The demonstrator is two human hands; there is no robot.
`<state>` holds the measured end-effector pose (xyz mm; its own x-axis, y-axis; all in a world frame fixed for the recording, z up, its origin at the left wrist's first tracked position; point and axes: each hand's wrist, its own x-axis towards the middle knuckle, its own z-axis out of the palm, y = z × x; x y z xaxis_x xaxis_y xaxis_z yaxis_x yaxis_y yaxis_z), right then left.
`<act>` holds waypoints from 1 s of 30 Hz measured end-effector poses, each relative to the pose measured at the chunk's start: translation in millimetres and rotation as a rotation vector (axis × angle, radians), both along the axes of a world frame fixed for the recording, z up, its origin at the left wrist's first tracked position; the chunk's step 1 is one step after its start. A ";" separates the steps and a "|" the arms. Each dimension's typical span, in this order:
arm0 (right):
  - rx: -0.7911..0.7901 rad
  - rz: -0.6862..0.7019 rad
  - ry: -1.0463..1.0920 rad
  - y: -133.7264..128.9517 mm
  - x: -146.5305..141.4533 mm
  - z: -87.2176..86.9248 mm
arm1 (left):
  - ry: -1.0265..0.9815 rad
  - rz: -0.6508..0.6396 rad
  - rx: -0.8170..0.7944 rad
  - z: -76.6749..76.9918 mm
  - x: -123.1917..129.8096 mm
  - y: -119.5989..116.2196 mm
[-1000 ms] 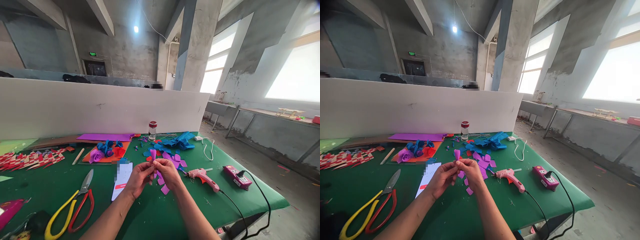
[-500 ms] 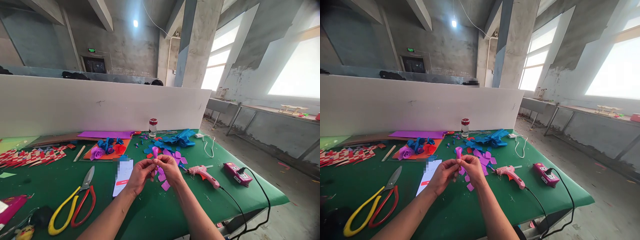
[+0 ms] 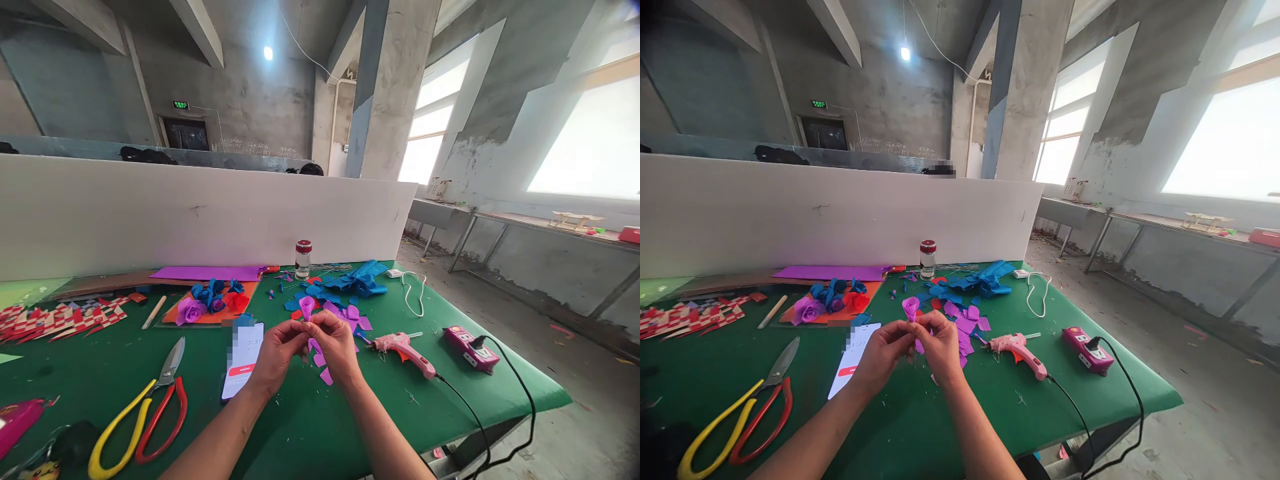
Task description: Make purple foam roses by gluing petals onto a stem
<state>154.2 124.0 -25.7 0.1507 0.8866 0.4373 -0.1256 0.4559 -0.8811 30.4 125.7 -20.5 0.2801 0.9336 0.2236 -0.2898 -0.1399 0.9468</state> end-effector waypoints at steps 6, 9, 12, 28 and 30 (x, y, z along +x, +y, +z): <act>0.038 0.062 0.068 -1.6 -0.9 -6.3 | 0.057 0.049 0.074 6.0 -1.8 -3.9; 0.066 0.058 0.002 -4.9 1.9 -5.9 | 0.055 0.083 0.099 6.5 -2.4 -4.7; 0.048 0.087 -0.022 -10.6 6.7 -3.6 | 0.044 0.143 0.126 5.2 -2.5 -4.2; 0.096 -0.152 -0.379 -25.7 24.4 -8.3 | -0.034 0.105 0.131 -0.9 -2.5 -1.3; 0.108 -0.161 -0.444 -23.0 20.0 -13.3 | -0.048 0.120 0.120 -2.7 -2.7 0.4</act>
